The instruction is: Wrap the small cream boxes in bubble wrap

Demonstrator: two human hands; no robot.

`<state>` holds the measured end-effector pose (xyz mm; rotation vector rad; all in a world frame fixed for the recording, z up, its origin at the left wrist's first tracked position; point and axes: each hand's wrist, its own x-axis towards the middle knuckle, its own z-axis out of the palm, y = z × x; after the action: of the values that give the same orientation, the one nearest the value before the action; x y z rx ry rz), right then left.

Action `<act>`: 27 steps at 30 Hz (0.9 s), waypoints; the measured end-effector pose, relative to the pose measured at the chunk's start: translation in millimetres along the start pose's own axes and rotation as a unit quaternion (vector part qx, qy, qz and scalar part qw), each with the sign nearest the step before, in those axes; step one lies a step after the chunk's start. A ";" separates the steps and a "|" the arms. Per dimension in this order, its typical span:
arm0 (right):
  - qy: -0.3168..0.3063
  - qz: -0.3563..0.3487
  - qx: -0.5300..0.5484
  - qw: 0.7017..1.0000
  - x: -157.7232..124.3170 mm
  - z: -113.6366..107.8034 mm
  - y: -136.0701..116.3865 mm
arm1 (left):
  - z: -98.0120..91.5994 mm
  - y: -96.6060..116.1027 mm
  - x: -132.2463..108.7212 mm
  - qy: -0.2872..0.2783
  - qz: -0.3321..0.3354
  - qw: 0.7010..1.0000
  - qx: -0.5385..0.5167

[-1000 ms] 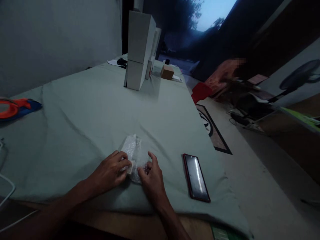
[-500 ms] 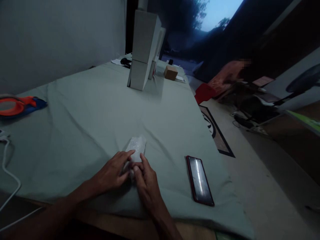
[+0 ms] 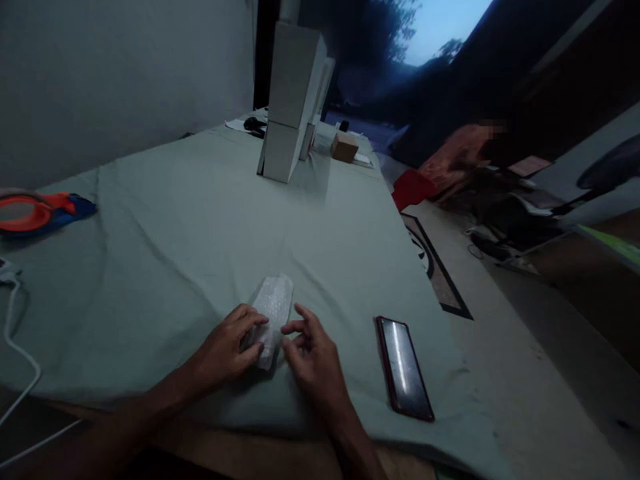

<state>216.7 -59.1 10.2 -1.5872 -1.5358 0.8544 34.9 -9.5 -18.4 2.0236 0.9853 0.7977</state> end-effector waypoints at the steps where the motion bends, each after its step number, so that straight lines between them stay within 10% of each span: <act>1: 0.023 0.053 0.035 0.998 4.4 -4.3 3.9 | 0.3 -0.1 -0.3 0.000 0.001 1.000 0.001; 5: 0.017 0.204 0.124 0.971 27.2 -5.0 16.8 | 0.0 0.5 -0.9 0.000 0.009 1.000 0.003; 11: -0.045 0.210 0.155 0.964 63.3 12.7 17.8 | 0.6 1.2 -4.3 0.003 0.025 0.999 0.028; 21: -0.029 0.060 0.096 0.993 81.6 21.8 24.7 | -5.3 7.3 0.6 -0.047 0.064 0.991 0.109; 27: -0.049 -0.070 0.058 0.995 50.7 11.6 13.5 | 4.1 0.0 -5.3 0.069 0.001 0.994 0.087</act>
<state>216.1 -7.7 -5.4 -1.3556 -1.6155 0.9355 35.4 -15.4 -21.7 2.1392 1.1678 0.8891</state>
